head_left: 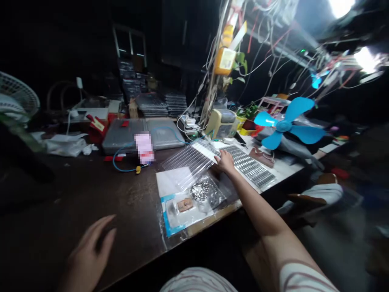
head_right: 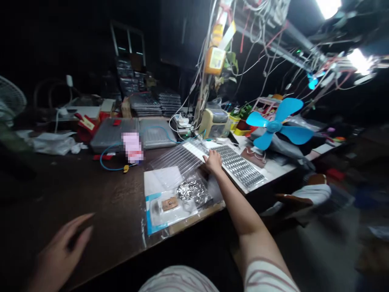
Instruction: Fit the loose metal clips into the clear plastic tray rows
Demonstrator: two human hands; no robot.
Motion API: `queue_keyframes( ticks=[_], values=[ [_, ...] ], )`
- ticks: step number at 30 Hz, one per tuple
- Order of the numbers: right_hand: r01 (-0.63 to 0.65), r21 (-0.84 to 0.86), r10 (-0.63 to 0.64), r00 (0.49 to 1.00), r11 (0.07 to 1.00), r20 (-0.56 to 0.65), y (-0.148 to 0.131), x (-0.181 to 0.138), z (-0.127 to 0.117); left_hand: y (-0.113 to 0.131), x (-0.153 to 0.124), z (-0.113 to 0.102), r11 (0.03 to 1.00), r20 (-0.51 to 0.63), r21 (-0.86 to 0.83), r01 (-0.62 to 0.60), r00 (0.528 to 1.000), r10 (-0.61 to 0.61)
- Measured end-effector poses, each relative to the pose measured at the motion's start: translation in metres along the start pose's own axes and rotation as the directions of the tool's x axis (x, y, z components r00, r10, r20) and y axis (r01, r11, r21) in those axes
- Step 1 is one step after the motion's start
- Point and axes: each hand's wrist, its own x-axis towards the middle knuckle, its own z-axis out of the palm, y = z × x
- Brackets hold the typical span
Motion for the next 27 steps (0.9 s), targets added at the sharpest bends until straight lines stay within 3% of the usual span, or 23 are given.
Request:
queue_keyframes(
  ticks=[2,3,5,7,9,11,14,18,20,23,25,27],
  values=[
    [-0.043,0.0,0.043,0.999,0.999,0.001,0.011,0.016,0.008,0.039,0.045,0.051,0.975,0.213,-0.099,-0.198,0.953,0.215],
    [-0.047,0.007,0.047,0.999,0.999,0.0,0.014,0.021,0.013,0.059,0.064,0.076,0.963,0.282,-0.138,-0.233,0.923,0.263],
    [-0.043,0.031,0.044,0.999,0.999,-0.009,0.016,0.027,0.022,0.092,0.094,0.121,0.979,0.331,-0.163,-0.124,0.928,0.172],
    [-0.034,0.066,0.036,0.999,0.997,-0.02,0.018,0.032,0.026,0.114,0.112,0.155,0.986,0.3,-0.169,0.012,0.953,0.04],
    [-0.022,0.109,0.025,0.999,0.994,-0.026,0.021,0.036,0.025,0.126,0.117,0.175,0.981,0.254,-0.178,0.08,0.967,-0.033],
    [0.005,0.157,-0.001,1.0,0.988,-0.027,0.02,0.036,0.019,0.126,0.114,0.181,0.972,0.208,-0.197,0.131,0.974,-0.089],
    [0.091,0.238,-0.092,0.996,0.967,-0.008,0.009,0.023,0.009,0.105,0.097,0.163,0.938,0.154,-0.26,0.227,0.969,-0.192],
    [0.263,0.369,-0.311,0.947,0.891,0.077,-0.028,-0.024,0.014,0.037,0.053,0.094,0.875,0.02,-0.37,0.312,0.944,-0.328],
    [0.373,0.484,-0.505,0.845,0.791,0.174,-0.053,-0.053,0.025,0.0,0.032,0.052,0.912,-0.068,-0.209,0.353,0.925,-0.374],
    [0.501,0.433,-0.643,0.705,0.75,0.299,-0.089,-0.089,0.042,-0.033,0.01,0.005,0.906,-0.141,0.127,0.404,0.911,-0.387],
    [0.583,0.322,-0.666,0.65,0.746,0.366,-0.106,-0.105,0.047,-0.03,0.004,-0.006,0.845,-0.171,0.342,0.412,0.911,-0.375],
    [0.628,0.267,-0.68,0.641,0.731,0.355,-0.11,-0.114,0.041,-0.007,0.003,0.0,0.784,-0.203,0.503,0.363,0.932,-0.301]
  ],
)
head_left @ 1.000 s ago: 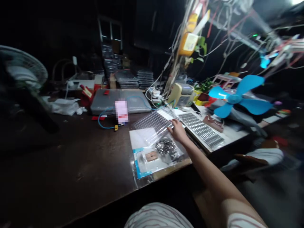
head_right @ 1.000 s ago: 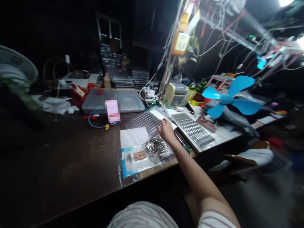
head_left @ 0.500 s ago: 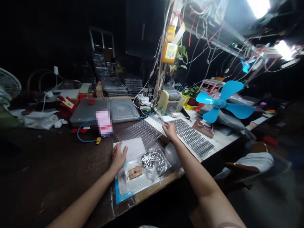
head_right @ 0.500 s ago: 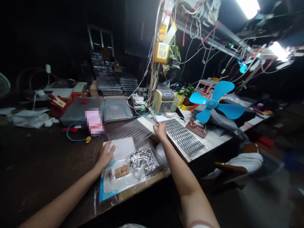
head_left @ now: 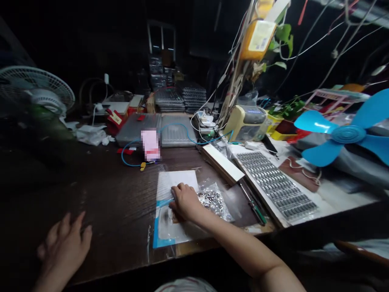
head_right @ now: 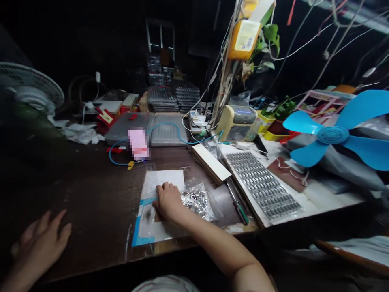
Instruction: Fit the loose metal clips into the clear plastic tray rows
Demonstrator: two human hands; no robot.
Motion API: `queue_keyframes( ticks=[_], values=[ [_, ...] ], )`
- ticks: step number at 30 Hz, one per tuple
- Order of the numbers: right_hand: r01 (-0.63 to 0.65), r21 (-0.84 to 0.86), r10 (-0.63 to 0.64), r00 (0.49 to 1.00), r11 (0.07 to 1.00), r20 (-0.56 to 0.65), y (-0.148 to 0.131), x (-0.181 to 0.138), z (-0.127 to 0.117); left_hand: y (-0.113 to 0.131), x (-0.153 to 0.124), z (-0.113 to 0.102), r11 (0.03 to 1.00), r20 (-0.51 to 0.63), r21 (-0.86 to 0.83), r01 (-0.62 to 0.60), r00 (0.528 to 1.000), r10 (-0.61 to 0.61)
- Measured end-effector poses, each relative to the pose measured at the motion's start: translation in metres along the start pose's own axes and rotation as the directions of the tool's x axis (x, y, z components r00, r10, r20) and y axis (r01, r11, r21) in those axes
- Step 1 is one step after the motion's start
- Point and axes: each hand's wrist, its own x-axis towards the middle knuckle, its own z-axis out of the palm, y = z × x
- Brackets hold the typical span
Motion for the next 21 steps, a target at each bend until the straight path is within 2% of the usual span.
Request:
queue_keyframes(
  ticks=[1,3,5,7,8,9,10,12,13,14,15,17,18,19,21],
  values=[
    [0.014,0.005,-0.013,0.999,1.0,-0.036,0.001,-0.007,-0.005,0.017,-0.004,-0.002,0.996,-0.015,0.042,-0.081,0.997,0.082],
    [0.043,0.082,-0.03,0.988,0.996,-0.151,0.015,-0.03,-0.021,0.058,-0.011,-0.002,0.957,-0.008,-0.001,-0.289,0.957,0.289],
    [0.022,0.2,0.038,0.956,0.98,-0.292,0.045,-0.067,-0.04,0.102,-0.011,0.003,0.874,0.001,-0.116,-0.472,0.88,0.475],
    [-0.067,0.312,0.206,0.876,0.948,-0.436,0.087,-0.118,-0.053,0.152,-0.003,0.013,0.75,0.004,-0.243,-0.615,0.772,0.635],
    [-0.152,0.366,0.335,0.791,0.918,-0.512,0.11,-0.146,-0.056,0.182,0.004,0.019,0.672,0.007,-0.304,-0.675,0.704,0.71],
    [-0.25,0.426,0.474,0.663,0.87,-0.58,0.133,-0.175,-0.056,0.215,0.011,0.026,0.586,0.011,-0.363,-0.724,0.626,0.78],
    [-0.332,0.492,0.592,0.511,0.805,-0.623,0.155,-0.203,-0.053,0.252,0.018,0.034,0.496,0.015,-0.419,-0.761,0.54,0.842],
    [-0.424,0.619,0.74,0.235,0.661,-0.63,0.193,-0.25,-0.041,0.337,0.027,0.049,0.34,0.04,-0.497,-0.798,0.37,0.928],
    [-0.426,0.677,0.784,0.147,0.6,-0.603,0.208,-0.267,-0.034,0.383,0.029,0.057,0.289,0.073,-0.523,-0.802,0.295,0.953],
    [-0.426,0.713,0.812,0.101,0.557,-0.574,0.22,-0.279,-0.026,0.428,0.028,0.065,0.284,0.132,-0.543,-0.79,0.254,0.958],
    [-0.418,0.74,0.833,0.084,0.527,-0.547,0.229,-0.287,-0.019,0.471,0.026,0.073,0.313,0.217,-0.554,-0.771,0.229,0.949],
    [-0.38,0.781,0.861,0.095,0.495,-0.5,0.24,-0.291,-0.008,0.549,0.02,0.089,0.335,0.251,-0.55,-0.765,0.231,0.94],
    [-0.352,0.798,0.868,0.1,0.488,-0.486,0.243,-0.289,-0.005,0.581,0.017,0.097,0.364,0.275,-0.54,-0.759,0.25,0.928],
    [-0.323,0.815,0.874,0.102,0.482,-0.476,0.246,-0.286,-0.002,0.608,0.014,0.105,0.401,0.304,-0.525,-0.751,0.274,0.912],
    [-0.273,0.843,0.884,0.076,0.463,-0.461,0.251,-0.279,0.0,0.646,0.012,0.118,0.477,0.374,-0.49,-0.73,0.319,0.871]
  ],
)
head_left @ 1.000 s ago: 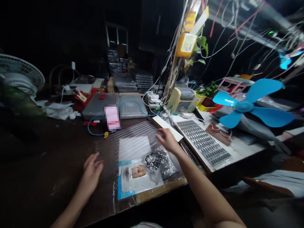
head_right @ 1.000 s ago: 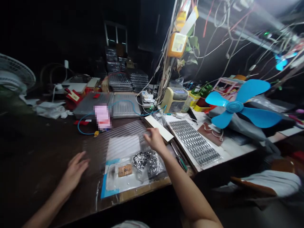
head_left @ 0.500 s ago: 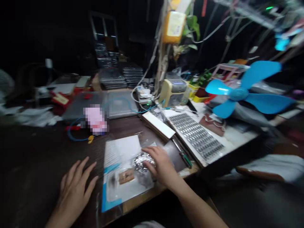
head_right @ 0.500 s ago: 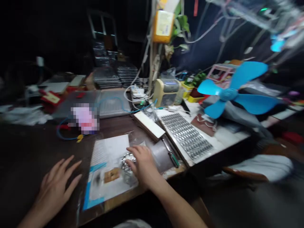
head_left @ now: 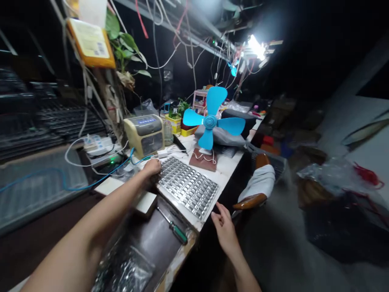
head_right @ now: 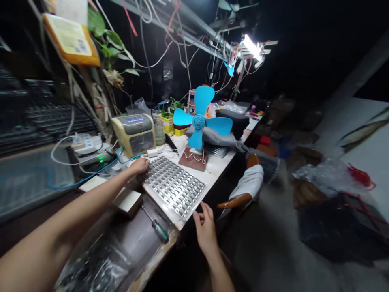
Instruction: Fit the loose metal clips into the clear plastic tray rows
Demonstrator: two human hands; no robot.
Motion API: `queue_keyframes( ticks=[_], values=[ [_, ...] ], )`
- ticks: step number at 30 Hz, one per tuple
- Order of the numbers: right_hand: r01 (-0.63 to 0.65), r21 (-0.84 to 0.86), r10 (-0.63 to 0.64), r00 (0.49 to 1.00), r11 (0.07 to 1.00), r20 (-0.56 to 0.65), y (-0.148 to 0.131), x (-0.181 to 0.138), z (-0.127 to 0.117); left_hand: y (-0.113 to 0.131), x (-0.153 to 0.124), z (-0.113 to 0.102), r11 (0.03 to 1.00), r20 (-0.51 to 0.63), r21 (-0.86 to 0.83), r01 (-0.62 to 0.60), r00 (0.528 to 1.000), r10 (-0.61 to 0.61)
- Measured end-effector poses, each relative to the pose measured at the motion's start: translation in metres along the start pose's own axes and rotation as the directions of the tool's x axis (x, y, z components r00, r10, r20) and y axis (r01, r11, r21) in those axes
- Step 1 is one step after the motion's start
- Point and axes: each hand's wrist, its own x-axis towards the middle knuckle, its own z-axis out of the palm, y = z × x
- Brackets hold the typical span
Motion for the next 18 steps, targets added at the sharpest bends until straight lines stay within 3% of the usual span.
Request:
queue_keyframes(
  ticks=[2,5,11,14,18],
  values=[
    [-0.033,0.046,0.035,0.999,0.998,-0.034,0.003,0.004,0.005,0.004,0.023,0.004,0.996,0.045,0.01,0.085,0.995,-0.086],
    [-0.115,0.107,0.125,0.988,0.988,-0.088,0.013,0.005,0.009,0.005,0.036,0.009,0.983,0.128,0.021,0.182,0.975,-0.183],
    [-0.247,0.286,0.276,0.959,0.926,-0.067,0.029,-0.013,0.006,0.022,0.029,0.02,0.971,0.271,0.005,0.237,0.935,-0.23],
    [-0.326,0.431,0.389,0.919,0.842,-0.065,0.029,-0.023,0.006,0.032,0.023,0.024,0.966,0.291,-0.021,0.256,0.926,-0.239],
    [-0.337,0.539,0.432,0.9,0.772,-0.055,0.022,-0.027,0.008,0.036,0.017,0.022,0.958,0.307,-0.084,0.275,0.922,-0.238]
  ],
)
